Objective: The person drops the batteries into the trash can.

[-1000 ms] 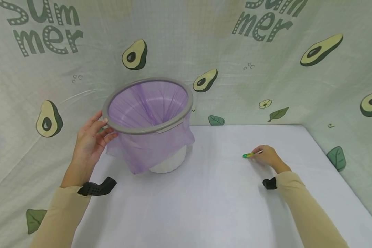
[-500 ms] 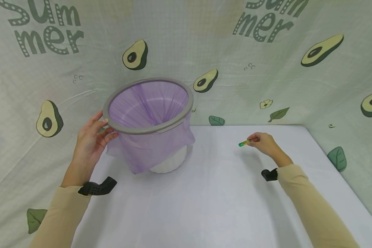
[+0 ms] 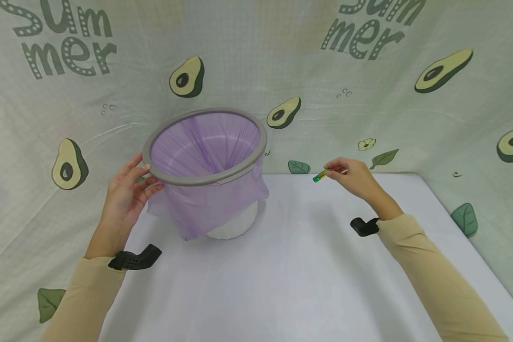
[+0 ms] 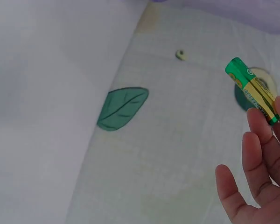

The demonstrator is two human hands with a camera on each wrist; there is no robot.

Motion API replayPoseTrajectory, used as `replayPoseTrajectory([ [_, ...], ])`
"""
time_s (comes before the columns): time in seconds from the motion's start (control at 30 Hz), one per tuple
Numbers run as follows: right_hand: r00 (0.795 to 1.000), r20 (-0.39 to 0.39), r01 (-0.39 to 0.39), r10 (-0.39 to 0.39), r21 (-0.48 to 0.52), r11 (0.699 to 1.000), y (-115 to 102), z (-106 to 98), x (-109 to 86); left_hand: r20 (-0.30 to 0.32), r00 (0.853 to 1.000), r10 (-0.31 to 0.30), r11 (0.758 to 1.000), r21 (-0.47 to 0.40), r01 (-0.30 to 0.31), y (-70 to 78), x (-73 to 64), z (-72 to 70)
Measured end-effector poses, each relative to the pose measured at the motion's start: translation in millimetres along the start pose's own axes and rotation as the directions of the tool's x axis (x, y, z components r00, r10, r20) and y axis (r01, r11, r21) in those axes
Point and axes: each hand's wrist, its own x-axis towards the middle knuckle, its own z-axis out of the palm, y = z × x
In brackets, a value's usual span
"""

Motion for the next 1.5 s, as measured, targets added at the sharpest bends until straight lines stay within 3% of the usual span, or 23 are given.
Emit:
replayPoseTrajectory([
  [0.2, 0.994, -0.060, 0.093, -0.090, 0.055, 0.994, -42.0, -1.2, 1.9, -0.001, 1.000, -0.008, 1.000, 0.005, 0.008, 0.4, -0.7, -0.3],
  [0.37, 0.975, -0.117, 0.197, -0.187, 0.083, 0.977, -73.2, -1.0, 3.3, -0.001, 1.000, -0.012, 1.000, 0.015, 0.012, 0.5, -1.3, -0.5],
  [0.6, 0.919, -0.243, 0.347, -0.310, 0.128, 0.929, -114.1, -0.6, 8.8, -0.007, 1.000, -0.021, 1.000, 0.007, 0.021, 1.8, -1.0, 0.7],
  [0.77, 0.880, -0.315, 0.421, -0.355, 0.175, 0.890, -135.8, 4.7, 14.6, -0.015, 1.000, -0.021, 1.000, 0.001, 0.021, 1.7, -1.3, 1.1],
  [0.93, 0.866, -0.327, 0.451, -0.378, 0.187, 0.873, -146.3, 15.2, 20.9, -0.018, 1.000, -0.019, 1.000, -0.008, 0.019, 0.7, -2.2, 1.2],
  [1.23, 0.872, -0.296, 0.450, -0.389, 0.174, 0.876, -143.4, 34.6, 28.5, -0.011, 1.000, -0.015, 1.000, 0.008, 0.015, -0.1, -3.3, 1.4],
  [1.5, 0.874, -0.275, 0.452, -0.400, 0.165, 0.876, -141.9, 38.2, 29.9, -0.029, 0.999, -0.017, 1.000, 0.024, 0.018, 1.1, -2.4, 2.7],
])
